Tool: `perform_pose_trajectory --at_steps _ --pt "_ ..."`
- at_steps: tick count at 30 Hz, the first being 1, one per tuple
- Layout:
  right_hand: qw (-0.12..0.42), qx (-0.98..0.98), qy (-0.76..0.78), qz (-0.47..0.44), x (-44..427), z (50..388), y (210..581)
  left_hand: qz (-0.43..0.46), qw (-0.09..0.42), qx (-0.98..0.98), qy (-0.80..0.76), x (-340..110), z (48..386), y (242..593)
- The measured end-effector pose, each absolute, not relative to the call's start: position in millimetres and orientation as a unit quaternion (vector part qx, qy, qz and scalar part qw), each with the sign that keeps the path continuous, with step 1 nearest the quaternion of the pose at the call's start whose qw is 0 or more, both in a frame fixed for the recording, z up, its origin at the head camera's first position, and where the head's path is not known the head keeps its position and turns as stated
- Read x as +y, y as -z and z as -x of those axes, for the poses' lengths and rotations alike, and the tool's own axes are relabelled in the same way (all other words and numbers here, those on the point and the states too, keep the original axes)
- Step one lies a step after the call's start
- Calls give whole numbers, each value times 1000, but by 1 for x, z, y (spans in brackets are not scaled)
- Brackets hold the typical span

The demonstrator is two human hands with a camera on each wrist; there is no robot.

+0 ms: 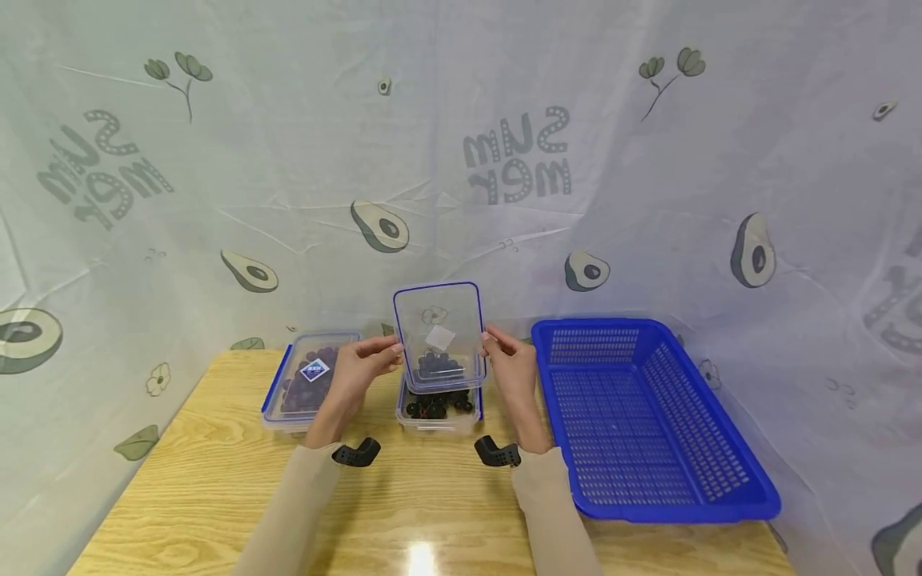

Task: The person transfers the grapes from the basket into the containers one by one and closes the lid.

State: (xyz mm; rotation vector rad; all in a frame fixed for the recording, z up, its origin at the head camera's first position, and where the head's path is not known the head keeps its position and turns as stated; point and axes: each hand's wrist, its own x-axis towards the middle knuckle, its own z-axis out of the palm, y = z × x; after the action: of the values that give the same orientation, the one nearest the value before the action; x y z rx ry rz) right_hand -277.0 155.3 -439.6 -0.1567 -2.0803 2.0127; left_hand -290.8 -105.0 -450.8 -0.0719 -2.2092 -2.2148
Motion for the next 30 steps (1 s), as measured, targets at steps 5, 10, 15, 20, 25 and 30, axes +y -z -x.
perform_pose_trajectory --at_steps 5,10,15,20,25,30 --pt "121 -687 -716 17 160 273 436 32 14 -702 711 -106 282 443" --pt "120 -693 -711 13 162 275 439 39 22 -703 710 -104 283 444" --pt "111 -758 -643 11 161 277 443 38 42 -746 663 -103 284 453" --pt "76 -797 -599 0 157 279 447 23 70 -787 613 -102 286 463" --pt "50 -822 -566 27 151 280 452 0 54 -813 580 -100 285 470" --pt "64 -828 -555 51 146 280 453 -1 43 -823 567 -98 285 473"
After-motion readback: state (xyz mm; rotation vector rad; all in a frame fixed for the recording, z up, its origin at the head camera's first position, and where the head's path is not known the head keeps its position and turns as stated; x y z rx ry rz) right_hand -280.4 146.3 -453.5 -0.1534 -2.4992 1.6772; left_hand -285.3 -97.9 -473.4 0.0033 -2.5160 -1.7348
